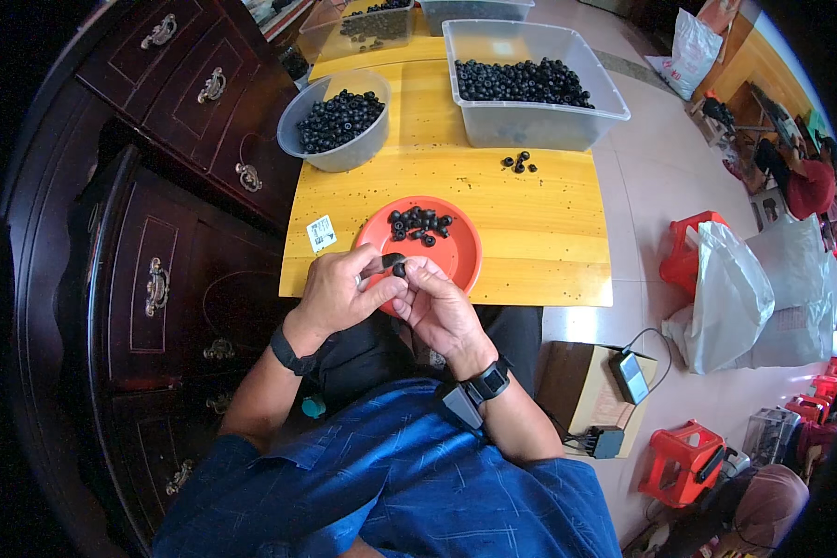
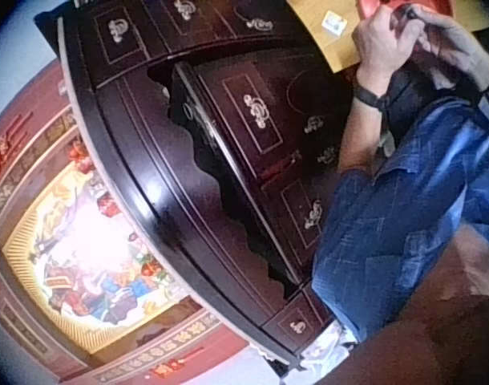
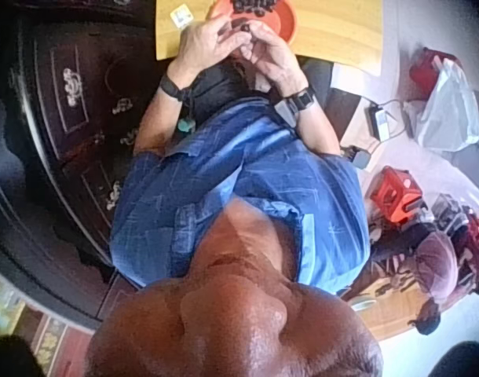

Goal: Manually inspect and sort black berries from a plate into different containers.

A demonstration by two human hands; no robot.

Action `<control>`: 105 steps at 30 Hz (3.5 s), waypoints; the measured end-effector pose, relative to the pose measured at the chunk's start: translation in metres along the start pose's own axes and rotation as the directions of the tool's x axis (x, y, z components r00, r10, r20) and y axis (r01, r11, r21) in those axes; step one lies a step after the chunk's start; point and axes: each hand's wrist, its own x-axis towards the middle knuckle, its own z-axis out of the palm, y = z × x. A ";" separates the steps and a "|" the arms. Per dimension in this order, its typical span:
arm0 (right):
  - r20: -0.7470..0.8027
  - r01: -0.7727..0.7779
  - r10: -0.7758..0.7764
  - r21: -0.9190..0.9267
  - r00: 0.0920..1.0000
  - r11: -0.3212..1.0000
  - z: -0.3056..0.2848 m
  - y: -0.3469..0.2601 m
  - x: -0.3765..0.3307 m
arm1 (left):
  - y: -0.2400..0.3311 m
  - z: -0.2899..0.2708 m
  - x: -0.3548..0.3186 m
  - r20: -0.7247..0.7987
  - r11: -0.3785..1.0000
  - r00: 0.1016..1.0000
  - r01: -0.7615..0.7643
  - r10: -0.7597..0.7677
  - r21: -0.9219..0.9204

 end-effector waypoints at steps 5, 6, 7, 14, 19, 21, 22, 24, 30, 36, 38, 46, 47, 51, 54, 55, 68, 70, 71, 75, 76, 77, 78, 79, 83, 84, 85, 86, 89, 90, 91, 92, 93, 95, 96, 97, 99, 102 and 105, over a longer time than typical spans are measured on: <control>-0.004 -0.012 0.012 0.007 1.000 1.000 0.004 0.002 -0.001 | 0.000 0.007 0.000 -0.075 0.998 0.995 -0.063 0.061 -0.024; -0.048 -0.013 0.013 0.003 0.999 1.000 0.006 0.002 -0.002 | -0.001 0.008 -0.001 -0.062 0.998 0.997 -0.054 0.053 -0.016; -0.047 -0.012 0.012 0.002 0.999 1.000 0.007 0.002 -0.002 | -0.001 0.008 -0.001 -0.048 0.999 0.998 -0.048 0.047 -0.009; -0.031 -0.010 0.009 -0.023 0.999 1.000 0.002 0.000 -0.001 | 0.000 0.009 0.000 -0.037 0.999 0.998 -0.048 0.048 0.012; -0.037 -0.012 0.011 -0.030 0.999 0.999 0.005 -0.001 -0.001 | 0.000 0.008 0.002 -0.028 0.999 0.999 -0.041 0.041 0.000; -0.055 -0.011 0.009 -0.033 0.998 0.999 0.005 -0.001 0.000 | 0.000 0.008 0.002 -0.035 0.999 0.998 -0.047 0.047 0.003; -0.055 -0.012 0.010 -0.033 0.998 0.999 0.005 -0.001 -0.001 | 0.000 0.008 0.001 -0.041 0.999 0.998 -0.053 0.053 0.007; -0.068 -0.015 0.014 -0.019 0.998 1.000 0.006 0.000 -0.002 | -0.002 0.009 0.001 -0.042 0.998 0.997 -0.056 0.057 0.018; -0.019 0.037 -0.037 -0.030 0.999 0.999 -0.003 0.004 -0.001 | -0.003 0.014 -0.003 -0.022 0.997 0.998 -0.059 0.060 0.040; 0.030 0.032 -0.032 0.001 0.999 0.999 -0.004 0.004 0.002 | -0.004 0.015 -0.005 -0.035 0.998 0.998 -0.055 0.054 -0.012; 0.031 0.038 -0.038 0.014 0.999 0.999 0.001 0.003 0.001 | 0.001 0.010 -0.004 -0.042 0.996 0.998 -0.047 0.044 -0.074; 0.019 0.017 -0.016 -0.083 1.000 0.996 0.008 -0.004 0.006 | 0.010 0.009 0.003 -0.105 0.947 0.994 -0.024 -0.011 -0.320; -0.004 0.020 -0.021 -0.143 1.000 0.989 0.005 -0.004 0.005 | 0.009 0.007 0.005 -0.107 0.947 0.994 -0.029 -0.006 -0.319; -0.056 0.119 -0.162 -0.457 0.985 0.881 -0.001 -0.013 0.003 | -0.012 -0.006 0.017 0.080 0.983 0.993 0.094 -0.083 -0.158; -0.029 0.250 -0.359 -0.667 0.933 0.702 -0.003 -0.026 0.001 | -0.044 -0.020 0.039 0.157 0.984 0.974 0.173 -0.163 -0.051; 0.038 0.302 -0.476 -0.817 0.879 0.491 -0.005 -0.032 0.001 | -0.044 -0.029 0.054 0.134 0.974 0.966 0.227 -0.223 -0.022; 0.498 0.098 -0.405 -0.714 0.766 -0.693 -0.015 -0.038 0.038 | -0.072 -0.020 0.032 -0.091 0.937 0.944 0.326 -0.316 0.129; 0.472 0.077 -0.399 -0.715 0.787 -0.695 -0.014 -0.037 0.040 | -0.073 0.001 0.007 -0.048 0.918 0.919 0.394 -0.391 0.047; 0.456 0.076 -0.397 -0.727 0.797 -0.682 -0.013 -0.037 0.041 | -0.069 0.007 0.000 0.009 0.899 0.899 0.438 -0.439 0.012; 0.486 0.093 -0.401 -0.718 0.776 -0.689 -0.017 -0.032 0.051 | -0.073 0.038 -0.014 0.037 0.852 0.868 0.493 -0.495 -0.176; 0.490 0.093 -0.400 -0.713 0.775 -0.695 -0.015 -0.030 0.052 | -0.077 0.044 -0.014 0.033 0.853 0.870 0.489 -0.492 -0.181; 0.500 0.082 -0.369 -0.672 0.783 -0.736 -0.014 -0.026 0.053 | -0.081 0.049 -0.013 0.005 0.852 0.873 0.478 -0.488 -0.213; 0.509 0.072 -0.338 -0.628 0.792 -0.775 -0.012 -0.024 0.053 | -0.084 0.053 -0.013 -0.024 0.851 0.874 0.465 -0.485 -0.243; 0.500 0.076 -0.322 -0.624 0.804 -0.778 -0.014 -0.023 0.055 | -0.085 0.054 -0.012 -0.027 0.853 0.876 0.460 -0.481 -0.248; 0.502 0.072 -0.295 -0.589 0.813 -0.805 -0.022 -0.022 0.050 | -0.086 0.052 -0.009 0.002 0.816 0.858 0.489 -0.513 -0.308; 0.502 0.069 -0.297 -0.587 0.812 -0.807 -0.028 -0.023 0.048 | -0.086 0.051 -0.008 0.029 0.793 0.847 0.508 -0.530 -0.337; 0.506 0.113 -0.234 -0.565 0.830 -0.817 -0.031 -0.026 0.044 | -0.087 0.051 -0.008 0.027 0.794 0.849 0.505 -0.528 -0.340; 0.506 0.159 -0.172 -0.544 0.845 -0.824 -0.033 -0.029 0.041 | -0.088 0.051 -0.008 0.012 0.802 0.852 0.498 -0.524 -0.331; 0.524 0.252 -0.120 -0.582 0.843 -0.773 -0.024 -0.034 0.021 | -0.096 0.055 -0.009 -0.031 0.823 0.860 0.475 -0.509 -0.312; 0.525 0.253 -0.118 -0.580 0.843 -0.774 -0.024 -0.035 0.016 | -0.098 0.056 -0.009 -0.059 0.836 0.866 0.459 -0.496 -0.300; 0.538 0.286 -0.080 -0.561 0.839 -0.777 -0.025 -0.036 0.010 | -0.098 0.057 -0.009 -0.057 0.837 0.867 0.457 -0.495 -0.302; 0.551 0.318 -0.042 -0.542 0.834 -0.778 -0.024 -0.037 0.004 | -0.098 0.057 -0.008 -0.079 0.846 0.872 0.442 -0.484 -0.299; 0.551 0.317 -0.043 -0.541 0.833 -0.779 -0.023 -0.038 0.000 | -0.097 0.057 -0.008 -0.102 0.855 0.876 0.427 -0.472 -0.296; 0.599 0.370 -0.010 -0.507 0.801 -0.779 -0.022 -0.038 -0.005 | -0.094 0.057 -0.007 -0.094 0.847 0.869 0.441 -0.485 -0.297; 0.594 0.366 -0.012 -0.512 0.805 -0.777 -0.024 -0.037 -0.005 | -0.093 0.058 -0.007 -0.093 0.841 0.863 0.453 -0.497 -0.297; 0.590 0.351 -0.013 -0.497 0.807 -0.793 -0.024 -0.034 -0.006 | -0.094 0.060 -0.008 -0.092 0.840 0.862 0.454 -0.499 -0.298; 0.582 0.335 -0.013 -0.486 0.813 -0.807 -0.025 -0.031 -0.007 | -0.100 0.065 -0.011 -0.125 0.836 0.856 0.441 -0.501 -0.326; 0.579 0.350 0.010 -0.478 0.815 -0.806 -0.028 -0.029 -0.004 | -0.101 0.062 -0.010 -0.106 0.852 0.868 0.441 -0.484 -0.282; 0.589 0.357 -0.011 -0.505 0.808 -0.786 -0.027 -0.029 0.000 | -0.101 0.061 -0.009 -0.083 0.844 0.869 0.446 -0.488 -0.297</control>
